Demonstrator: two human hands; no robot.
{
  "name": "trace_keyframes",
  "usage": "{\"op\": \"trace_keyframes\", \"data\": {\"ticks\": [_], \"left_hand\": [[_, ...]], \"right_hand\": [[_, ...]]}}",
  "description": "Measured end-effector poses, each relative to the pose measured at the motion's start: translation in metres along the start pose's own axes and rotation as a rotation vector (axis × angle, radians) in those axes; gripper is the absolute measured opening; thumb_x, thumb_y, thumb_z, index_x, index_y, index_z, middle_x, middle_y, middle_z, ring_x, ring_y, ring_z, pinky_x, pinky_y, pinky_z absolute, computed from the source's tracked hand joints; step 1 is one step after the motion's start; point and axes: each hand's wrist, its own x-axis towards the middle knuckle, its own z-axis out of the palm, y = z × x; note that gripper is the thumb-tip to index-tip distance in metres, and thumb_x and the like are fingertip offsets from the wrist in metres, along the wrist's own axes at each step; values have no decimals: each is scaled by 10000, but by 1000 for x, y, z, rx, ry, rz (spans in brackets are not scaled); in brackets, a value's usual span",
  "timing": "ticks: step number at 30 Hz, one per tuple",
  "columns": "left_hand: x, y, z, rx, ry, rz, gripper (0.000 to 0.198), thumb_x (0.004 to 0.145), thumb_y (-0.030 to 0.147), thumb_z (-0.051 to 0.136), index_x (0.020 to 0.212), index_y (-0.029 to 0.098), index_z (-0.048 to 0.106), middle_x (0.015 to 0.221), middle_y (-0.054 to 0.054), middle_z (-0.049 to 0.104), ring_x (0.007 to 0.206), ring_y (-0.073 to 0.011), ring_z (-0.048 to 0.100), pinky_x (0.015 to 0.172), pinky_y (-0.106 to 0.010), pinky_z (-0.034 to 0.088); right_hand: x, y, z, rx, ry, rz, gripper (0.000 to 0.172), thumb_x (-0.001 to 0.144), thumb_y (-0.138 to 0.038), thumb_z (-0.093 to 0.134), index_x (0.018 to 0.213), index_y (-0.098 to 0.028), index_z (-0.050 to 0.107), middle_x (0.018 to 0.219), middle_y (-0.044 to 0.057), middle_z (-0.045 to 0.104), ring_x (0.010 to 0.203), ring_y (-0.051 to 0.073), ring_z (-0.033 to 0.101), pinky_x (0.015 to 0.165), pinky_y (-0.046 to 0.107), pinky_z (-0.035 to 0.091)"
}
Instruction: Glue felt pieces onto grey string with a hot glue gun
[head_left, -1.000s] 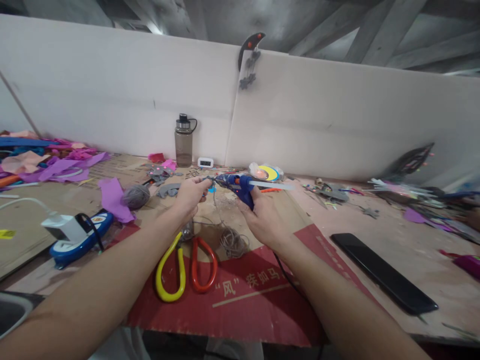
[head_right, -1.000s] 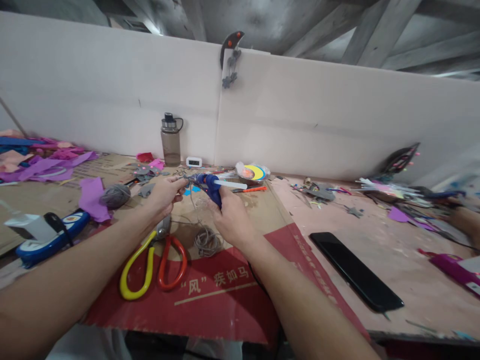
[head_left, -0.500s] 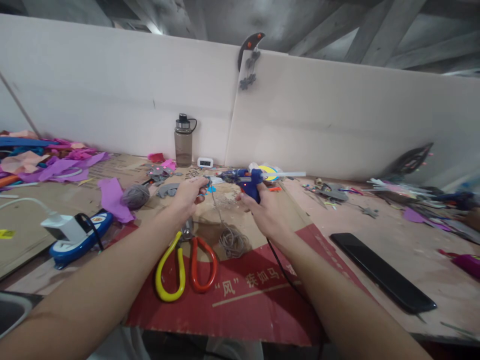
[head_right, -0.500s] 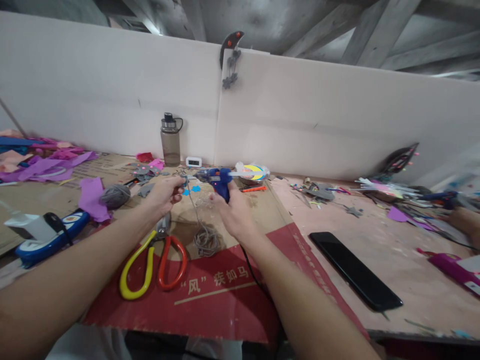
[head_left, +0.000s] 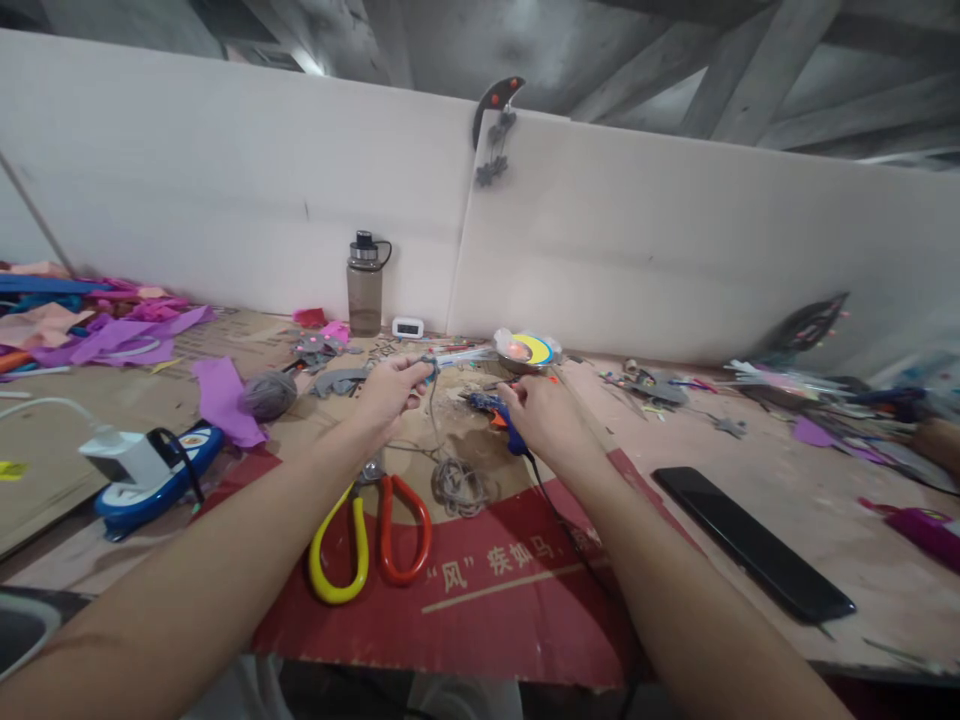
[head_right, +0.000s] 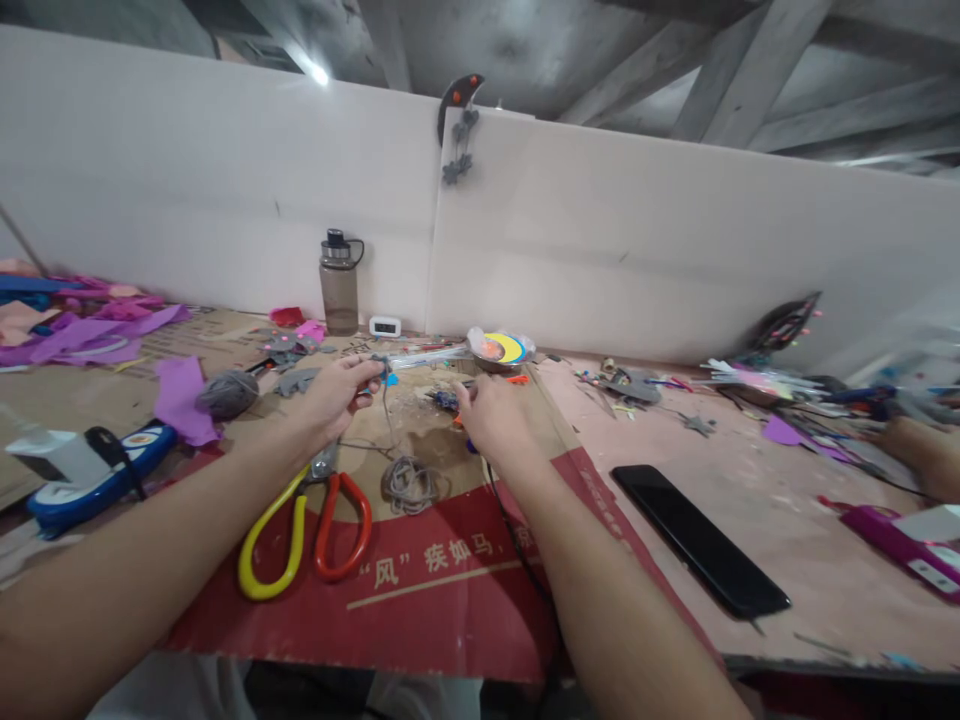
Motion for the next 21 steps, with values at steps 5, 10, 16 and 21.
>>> {"op": "trace_keyframes", "data": {"ticks": [5,10,16,21], "left_hand": [[-9,-3,11,98,-55,15,152,620,234,664,669,134,560,526,40,473,423,-28,376,371,-149,188],[-15,-5,17,197,-55,64,140,638,241,635,619,147,532,465,54,457,379,-36,369,383,-172,241],[-11,-10,13,249,-30,87,112,651,246,625,660,152,565,443,36,491,362,-51,396,373,-174,244],[-11,-9,14,194,-14,52,90,626,203,636,657,146,574,430,24,499,358,-52,393,361,-172,230]], "right_hand": [[-12,-35,24,931,-70,26,339,685,-313,650,907,-236,405,1038,53,590,987,174,574,878,346,447],[-21,-51,39,1355,-234,198,539,608,-234,713,957,-262,302,819,-44,589,735,125,608,776,354,501],[-19,-45,27,1168,-264,203,284,722,-270,576,944,-229,405,642,-95,422,479,57,381,548,255,474],[-16,-37,18,573,31,-84,177,764,-213,538,933,-195,487,762,-14,483,667,117,474,609,254,419]]}}
